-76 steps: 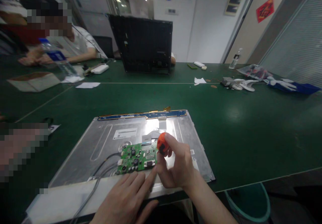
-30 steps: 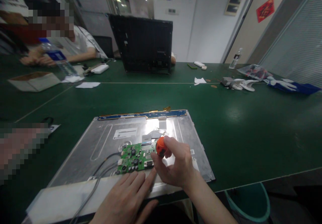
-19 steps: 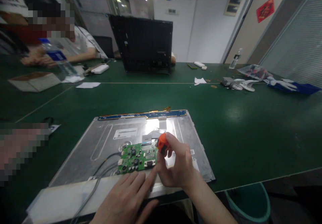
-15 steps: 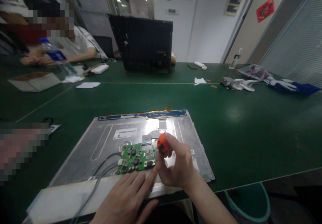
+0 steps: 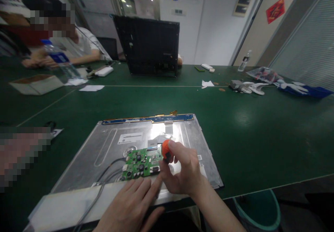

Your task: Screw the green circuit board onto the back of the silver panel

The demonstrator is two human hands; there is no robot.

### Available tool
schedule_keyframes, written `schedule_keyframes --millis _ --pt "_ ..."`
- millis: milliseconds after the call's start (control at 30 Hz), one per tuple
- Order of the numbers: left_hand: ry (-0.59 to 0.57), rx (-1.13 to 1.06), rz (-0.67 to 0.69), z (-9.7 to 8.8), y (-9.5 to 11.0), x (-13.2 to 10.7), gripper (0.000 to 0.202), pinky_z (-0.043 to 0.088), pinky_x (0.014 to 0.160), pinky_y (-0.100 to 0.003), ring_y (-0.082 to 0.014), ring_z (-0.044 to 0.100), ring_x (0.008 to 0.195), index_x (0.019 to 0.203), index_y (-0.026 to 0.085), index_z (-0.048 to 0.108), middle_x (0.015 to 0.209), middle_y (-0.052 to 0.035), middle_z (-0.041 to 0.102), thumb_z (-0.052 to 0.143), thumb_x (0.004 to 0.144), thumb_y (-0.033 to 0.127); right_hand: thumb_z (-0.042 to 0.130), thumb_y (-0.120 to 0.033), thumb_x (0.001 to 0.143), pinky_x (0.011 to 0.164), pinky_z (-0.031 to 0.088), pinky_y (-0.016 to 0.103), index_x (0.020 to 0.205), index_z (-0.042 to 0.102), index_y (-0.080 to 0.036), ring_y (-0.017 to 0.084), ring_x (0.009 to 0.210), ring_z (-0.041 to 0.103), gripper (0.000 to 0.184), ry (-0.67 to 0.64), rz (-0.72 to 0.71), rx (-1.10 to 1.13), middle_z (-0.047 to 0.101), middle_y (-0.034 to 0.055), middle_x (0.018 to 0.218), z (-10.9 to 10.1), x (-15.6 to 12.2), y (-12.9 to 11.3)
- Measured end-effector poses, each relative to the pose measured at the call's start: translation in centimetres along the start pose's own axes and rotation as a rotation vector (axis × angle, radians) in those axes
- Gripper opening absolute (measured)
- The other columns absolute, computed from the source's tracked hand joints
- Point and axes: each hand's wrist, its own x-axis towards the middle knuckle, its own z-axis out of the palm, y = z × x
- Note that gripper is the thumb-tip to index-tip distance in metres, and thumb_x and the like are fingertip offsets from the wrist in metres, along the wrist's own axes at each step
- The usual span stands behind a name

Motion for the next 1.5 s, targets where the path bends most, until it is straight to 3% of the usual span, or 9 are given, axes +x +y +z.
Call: schedule_keyframes --millis 100,500,900,1333,1500 --pt "0.007 0.0 0.009 0.0 0.0 0.0 0.055 0.05 0.07 -0.039 -0.0258 0.058 0.082 0.134 0.009 0.044 0.096 -0.0106 0.063 0.059 0.087 0.033 0.053 -0.007 0.08 0.053 0.055 0.028 0.147 0.025 -0.023 0.011 0.06 0.053 0.075 -0.008 0.051 0.011 0.06 0.0061 0.097 -0.2 0.1 -0.2" --pt "0.016 0.01 0.009 -0.1 -0.1 0.0 0.051 0.049 0.069 -0.038 -0.0253 0.058 0.082 0.132 0.009 0.046 0.097 -0.0111 0.063 0.056 0.087 0.032 0.064 -0.007 0.077 0.056 0.056 0.027 0.147 0.027 -0.017 0.012 0.064 0.056 0.08 0.08 -0.03 -0.144 0.056 0.0037 0.091 0.3 -0.8 0.3" --pt "0.035 0.012 0.003 0.2 -0.1 -0.2 0.049 0.049 0.071 -0.037 -0.0246 0.058 0.083 0.134 0.01 0.045 0.097 -0.0104 0.063 0.051 0.09 0.033 0.053 -0.005 0.079 0.053 0.056 0.028 0.147 0.025 -0.02 0.011 0.06 0.056 0.075 0.012 0.036 0.018 0.059 0.007 0.098 0.0 -0.1 -0.2" --pt "0.004 0.013 0.002 0.0 0.0 0.1 0.05 0.049 0.072 -0.038 -0.0249 0.058 0.083 0.132 0.01 0.046 0.097 -0.0104 0.063 0.056 0.088 0.032 0.063 -0.008 0.077 0.055 0.056 0.028 0.146 0.028 -0.022 0.012 0.062 0.056 0.079 0.091 -0.013 -0.101 0.056 0.0019 0.087 0.3 -0.8 0.3" --pt "0.021 0.012 -0.001 -0.1 0.0 0.0 0.049 0.049 0.071 -0.037 -0.0247 0.057 0.083 0.132 0.01 0.046 0.098 -0.0102 0.063 0.055 0.088 0.031 0.06 -0.009 0.079 0.057 0.057 0.029 0.147 0.027 -0.019 0.013 0.064 0.056 0.077 0.051 -0.021 -0.063 0.056 0.0007 0.082 0.2 -0.7 0.3"
